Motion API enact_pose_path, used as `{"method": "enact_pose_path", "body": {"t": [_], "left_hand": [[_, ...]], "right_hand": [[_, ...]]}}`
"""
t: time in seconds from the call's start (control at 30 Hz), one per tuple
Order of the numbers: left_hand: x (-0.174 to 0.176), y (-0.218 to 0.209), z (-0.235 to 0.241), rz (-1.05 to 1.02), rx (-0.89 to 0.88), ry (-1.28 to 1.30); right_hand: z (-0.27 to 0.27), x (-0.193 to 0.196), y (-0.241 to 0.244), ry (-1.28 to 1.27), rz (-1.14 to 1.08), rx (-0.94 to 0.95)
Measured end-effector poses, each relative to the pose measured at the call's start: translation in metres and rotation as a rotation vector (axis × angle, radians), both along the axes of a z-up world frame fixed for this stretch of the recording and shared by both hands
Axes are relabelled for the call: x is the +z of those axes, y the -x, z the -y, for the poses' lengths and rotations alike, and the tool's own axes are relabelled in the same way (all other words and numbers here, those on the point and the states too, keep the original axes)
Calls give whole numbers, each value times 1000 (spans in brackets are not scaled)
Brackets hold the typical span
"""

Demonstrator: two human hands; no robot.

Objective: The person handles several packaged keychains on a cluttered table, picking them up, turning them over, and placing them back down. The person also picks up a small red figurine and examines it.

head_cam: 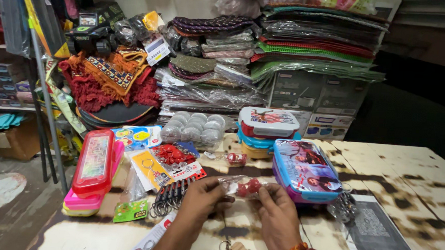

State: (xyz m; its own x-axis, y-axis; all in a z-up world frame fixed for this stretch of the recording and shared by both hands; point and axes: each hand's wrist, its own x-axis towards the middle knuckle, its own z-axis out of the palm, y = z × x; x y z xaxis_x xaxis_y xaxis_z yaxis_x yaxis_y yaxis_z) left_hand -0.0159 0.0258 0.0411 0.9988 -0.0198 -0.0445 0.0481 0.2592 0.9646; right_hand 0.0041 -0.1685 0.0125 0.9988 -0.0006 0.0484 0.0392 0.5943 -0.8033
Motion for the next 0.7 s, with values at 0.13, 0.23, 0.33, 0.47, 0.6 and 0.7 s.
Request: {"method": "enact_pose_path", "body": {"t": [0.13,0.23,0.33,0.47,0.6,0.7], "left_hand": [[9,2,-3,34,13,-98],[9,1,-3,52,30,-122],[8,-1,-1,98,63,-85],[7,-1,-1,83,93,7],[9,-1,-2,21,119,-82],[6,0,-7,-64,-39,-38]], "right_hand": [[1,12,5,-32,-2,73],[1,16,6,5,-53,99],[-2,18,2,36,-68,111],[0,21,-1,29,-29,144],[-4,30,0,-9,49,131],[-4,37,3,2,26,99]]}}
